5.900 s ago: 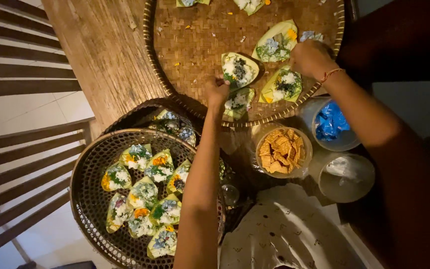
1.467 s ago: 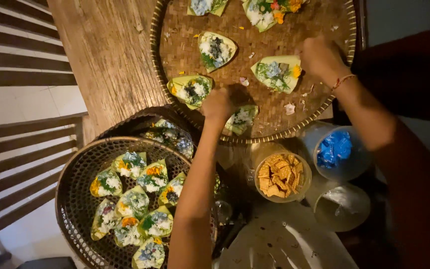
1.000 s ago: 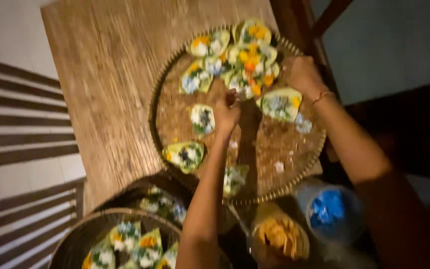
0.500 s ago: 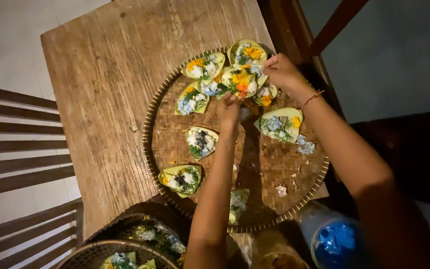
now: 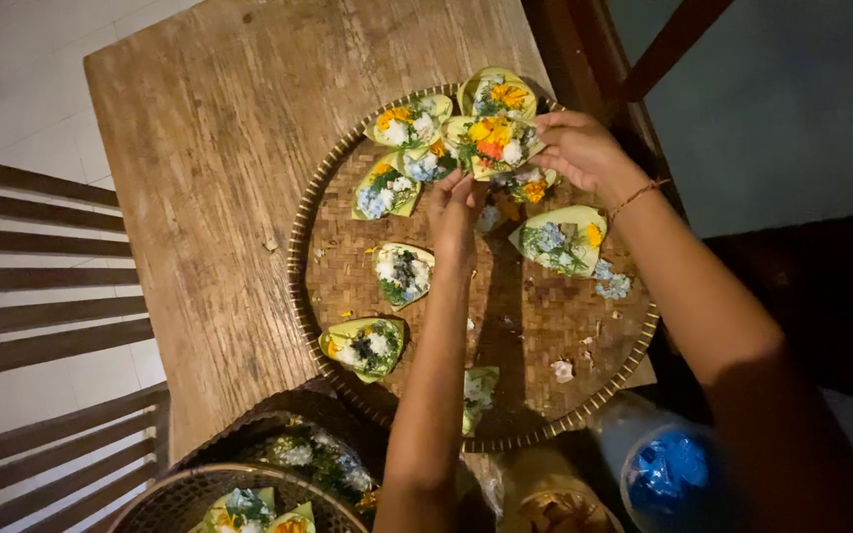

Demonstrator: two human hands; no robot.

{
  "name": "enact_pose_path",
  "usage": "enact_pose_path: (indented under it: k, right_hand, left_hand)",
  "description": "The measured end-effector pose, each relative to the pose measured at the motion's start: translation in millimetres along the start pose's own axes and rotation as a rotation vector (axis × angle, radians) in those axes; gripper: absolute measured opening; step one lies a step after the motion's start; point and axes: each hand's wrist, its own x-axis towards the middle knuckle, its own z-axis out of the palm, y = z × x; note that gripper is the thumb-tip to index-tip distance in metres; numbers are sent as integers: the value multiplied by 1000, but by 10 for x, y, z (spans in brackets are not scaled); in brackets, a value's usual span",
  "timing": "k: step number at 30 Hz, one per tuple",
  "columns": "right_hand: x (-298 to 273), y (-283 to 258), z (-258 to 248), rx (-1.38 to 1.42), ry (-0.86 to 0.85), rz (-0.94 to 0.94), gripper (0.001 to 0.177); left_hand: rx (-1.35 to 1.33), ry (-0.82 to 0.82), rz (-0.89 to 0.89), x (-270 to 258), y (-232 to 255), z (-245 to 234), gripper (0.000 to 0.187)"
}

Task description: The recorder is sorting and arranging small traditional Thai or Southeast Asian floral/leaf offerings from one tray to another.

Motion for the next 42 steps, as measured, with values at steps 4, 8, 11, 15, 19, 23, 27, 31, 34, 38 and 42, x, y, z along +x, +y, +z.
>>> enact_pose_path:
  k: [4, 8, 11, 15, 19, 23, 27, 31, 34, 38, 42]
  right_hand:
    - [-35, 79, 300, -28, -39, -9, 28]
    - [-190, 294, 1051, -183, -183, -18, 28]
    - [-242, 662, 1697, -223, -255, 2, 25]
    - [2, 1399, 2162, -294, -310, 20, 29]
    - [-219, 1305, 2349, -430, -284, -84, 25]
    - [-368, 779, 2070, -832, -154, -602, 5]
    - [394, 764, 866, -509, 160, -941, 6]
    - [428, 495, 162, -611, 473, -958, 16]
    - [663, 547, -78, -616, 618, -694, 25]
    - [849, 468, -84, -306, 366, -377, 26]
    - [600, 225, 211, -217, 305, -319, 25]
  left_hand:
    - [-143, -62, 132, 29, -74, -308, 35]
    - [-248, 317, 129, -283, 186, -635, 44]
    - [-276, 511, 217, -542, 367, -883, 57]
    - [-149, 714, 232, -841, 618, -1006, 71]
    - [-106, 696, 237, -959, 883, -862, 72]
    - [-77, 594, 191, -877, 765, -621, 71]
    - [459, 378, 481, -745, 597, -199, 55]
    - [596, 96, 510, -121, 301, 21, 43]
    - [1006, 69, 793, 242, 210, 107, 36]
    - [1121, -6, 747, 482, 265, 191, 22]
    - [1215, 1, 645, 620, 182, 119, 19]
